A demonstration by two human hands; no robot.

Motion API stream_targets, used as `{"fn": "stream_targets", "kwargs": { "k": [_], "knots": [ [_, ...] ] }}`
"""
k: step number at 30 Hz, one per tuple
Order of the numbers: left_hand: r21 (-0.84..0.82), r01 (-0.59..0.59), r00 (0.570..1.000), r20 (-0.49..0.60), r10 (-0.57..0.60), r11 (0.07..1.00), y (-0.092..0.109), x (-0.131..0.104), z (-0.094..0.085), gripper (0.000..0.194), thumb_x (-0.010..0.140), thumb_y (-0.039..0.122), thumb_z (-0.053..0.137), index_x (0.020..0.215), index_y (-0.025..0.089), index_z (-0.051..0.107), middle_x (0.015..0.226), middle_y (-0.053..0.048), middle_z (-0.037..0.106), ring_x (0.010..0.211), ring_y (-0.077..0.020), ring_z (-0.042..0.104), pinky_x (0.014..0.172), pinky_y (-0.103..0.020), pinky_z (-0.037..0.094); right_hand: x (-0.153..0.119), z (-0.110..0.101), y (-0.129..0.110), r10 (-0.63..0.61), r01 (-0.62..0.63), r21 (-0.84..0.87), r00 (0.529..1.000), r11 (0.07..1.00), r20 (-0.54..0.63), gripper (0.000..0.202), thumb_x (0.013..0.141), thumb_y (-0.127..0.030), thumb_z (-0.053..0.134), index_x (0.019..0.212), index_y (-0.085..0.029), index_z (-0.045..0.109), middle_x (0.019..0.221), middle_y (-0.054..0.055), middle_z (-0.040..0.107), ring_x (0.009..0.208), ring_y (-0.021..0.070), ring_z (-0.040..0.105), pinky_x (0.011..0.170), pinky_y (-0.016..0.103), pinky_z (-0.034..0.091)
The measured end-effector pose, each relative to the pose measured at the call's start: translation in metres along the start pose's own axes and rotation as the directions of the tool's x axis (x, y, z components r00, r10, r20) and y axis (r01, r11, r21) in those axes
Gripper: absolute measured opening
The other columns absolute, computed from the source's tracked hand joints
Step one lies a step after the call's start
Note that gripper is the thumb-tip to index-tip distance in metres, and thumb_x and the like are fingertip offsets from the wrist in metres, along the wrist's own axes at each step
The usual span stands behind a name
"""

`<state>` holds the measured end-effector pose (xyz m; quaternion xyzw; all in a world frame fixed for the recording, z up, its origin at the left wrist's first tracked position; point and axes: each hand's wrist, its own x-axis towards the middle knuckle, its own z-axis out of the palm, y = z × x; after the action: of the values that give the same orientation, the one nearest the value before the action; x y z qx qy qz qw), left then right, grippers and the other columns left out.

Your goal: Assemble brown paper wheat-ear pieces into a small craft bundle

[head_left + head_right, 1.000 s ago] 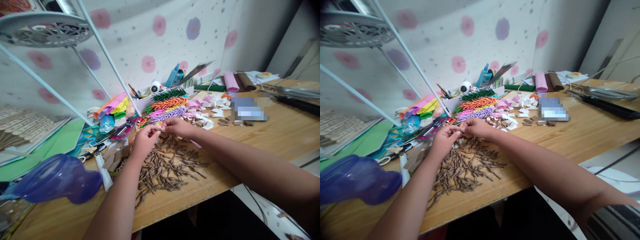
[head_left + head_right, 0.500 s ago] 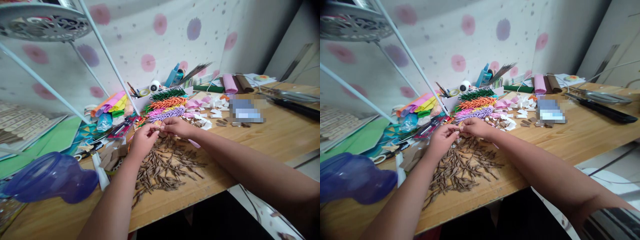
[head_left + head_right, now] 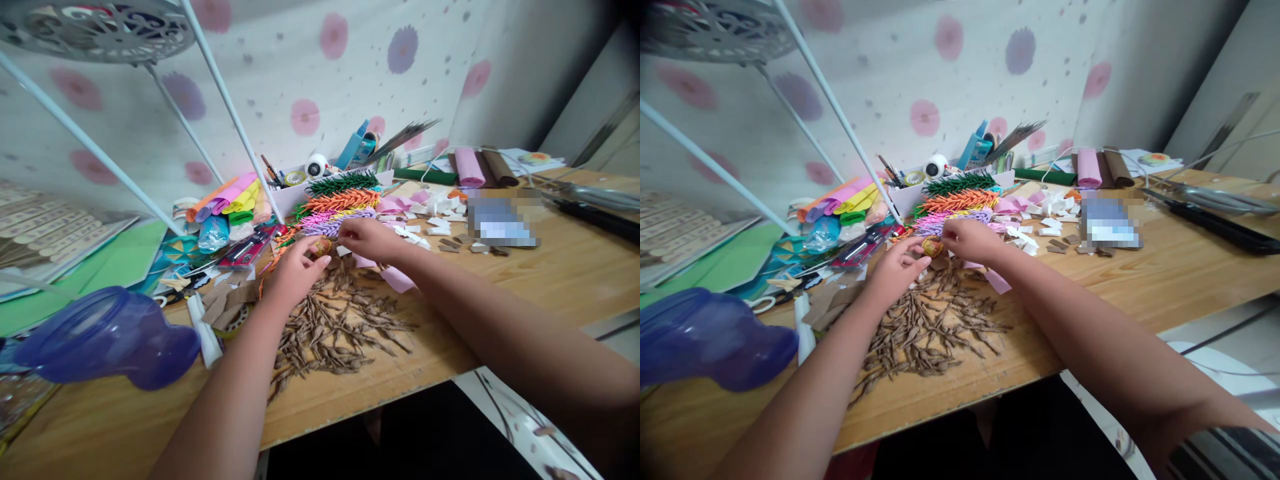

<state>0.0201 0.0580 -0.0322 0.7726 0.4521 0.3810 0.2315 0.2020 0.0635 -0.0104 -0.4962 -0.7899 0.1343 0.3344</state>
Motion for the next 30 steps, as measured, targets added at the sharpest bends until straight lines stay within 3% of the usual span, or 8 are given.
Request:
{"fn": "stream_targets", "kwargs": {
  "k": [3, 7, 11, 14, 18, 23, 30],
  "knots": [
    [0.085, -0.031, 0.998, 0.063, 0.026, 0.996, -0.001, 0.0, -0.001, 0.029, 0.067, 0.036, 0.055, 0.09, 0.02, 0.06, 0.082, -0.004, 0.06, 0.061, -0.013, 0.052, 0.059, -0.026, 0.042, 0.001, -0.012, 0.01, 0.044, -0.056, -0.214, 0.997, 0.975, -0.057, 0.008, 0.067, -0.023, 0.049, 0.068, -0.017, 0.055, 0.064, 0.001, 0.054, 0.056, 0.0104, 0.042, 0.05, 0.022, 0.025],
    [0.255, -0.071, 0.979, 0.201, 0.019, 0.964, 0.0, -0.001, -0.003, 0.025, 0.066, 0.034, 0.054, 0.085, 0.02, 0.062, 0.082, -0.004, 0.061, 0.072, -0.0172, 0.054, 0.064, -0.028, 0.041, 0.0, -0.02, 0.018, 0.166, -0.18, -0.306, 0.984, 0.935, -0.072, 0.01, 0.066, -0.026, 0.05, 0.069, -0.018, 0.056, 0.065, 0.001, 0.057, 0.054, 0.0102, 0.043, 0.047, 0.021, 0.023],
    [0.413, -0.207, 0.925, 0.377, 0.041, 0.887, -0.001, -0.002, -0.005, 0.025, 0.066, 0.034, 0.054, 0.088, 0.022, 0.06, 0.093, -0.003, 0.058, 0.085, -0.0191, 0.052, 0.075, -0.029, 0.04, 0.0, -0.019, 0.021, 0.239, -0.239, -0.381, 0.97, 0.893, -0.048, 0.012, 0.065, -0.027, 0.049, 0.071, -0.02, 0.056, 0.065, 0.0, 0.058, 0.053, 0.0093, 0.043, 0.045, 0.019, 0.023],
    [0.447, -0.246, 0.904, 0.425, 0.038, 0.86, -0.003, -0.002, -0.006, 0.02, 0.067, 0.03, 0.052, 0.085, 0.022, 0.059, 0.087, -0.002, 0.058, 0.08, -0.0171, 0.053, 0.071, -0.027, 0.04, 0.001, -0.017, 0.021, 0.294, -0.276, -0.418, 0.956, 0.866, -0.022, 0.015, 0.066, -0.03, 0.047, 0.07, -0.02, 0.057, 0.066, 0.0, 0.058, 0.054, 0.0097, 0.044, 0.045, 0.019, 0.023],
    [0.429, -0.239, 0.902, 0.429, 0.037, 0.871, -0.004, -0.002, -0.004, 0.012, 0.067, 0.021, 0.049, 0.075, 0.021, 0.058, 0.075, 0.0, 0.058, 0.068, -0.0135, 0.052, 0.062, -0.024, 0.039, 0.003, -0.013, 0.023, 0.334, -0.299, -0.445, 0.943, 0.844, 0.0, 0.023, 0.069, -0.035, 0.042, 0.068, -0.02, 0.059, 0.065, 0.001, 0.058, 0.054, 0.0105, 0.044, 0.045, 0.021, 0.023],
    [0.38, -0.165, 0.938, 0.346, 0.025, 0.91, -0.001, -0.003, -0.003, 0.015, 0.068, 0.018, 0.045, 0.076, 0.02, 0.058, 0.073, 0.0, 0.059, 0.063, -0.0127, 0.051, 0.054, -0.022, 0.036, 0.004, -0.009, 0.025, 0.36, -0.324, -0.43, 0.933, 0.842, 0.001, 0.035, 0.072, -0.042, 0.036, 0.066, -0.018, 0.061, 0.062, 0.003, 0.057, 0.051, 0.0098, 0.042, 0.044, 0.022, 0.021],
    [0.319, -0.12, 0.967, 0.252, 0.038, 0.94, 0.006, -0.001, -0.003, 0.011, 0.069, 0.022, 0.046, 0.073, 0.018, 0.055, 0.076, -0.001, 0.058, 0.066, -0.0128, 0.052, 0.058, -0.023, 0.038, 0.005, -0.007, 0.028, 0.283, -0.272, -0.423, 0.958, 0.865, -0.036, 0.026, 0.073, -0.033, 0.038, 0.067, -0.018, 0.058, 0.066, 0.003, 0.058, 0.055, 0.0106, 0.043, 0.046, 0.022, 0.022]
  ]
}}
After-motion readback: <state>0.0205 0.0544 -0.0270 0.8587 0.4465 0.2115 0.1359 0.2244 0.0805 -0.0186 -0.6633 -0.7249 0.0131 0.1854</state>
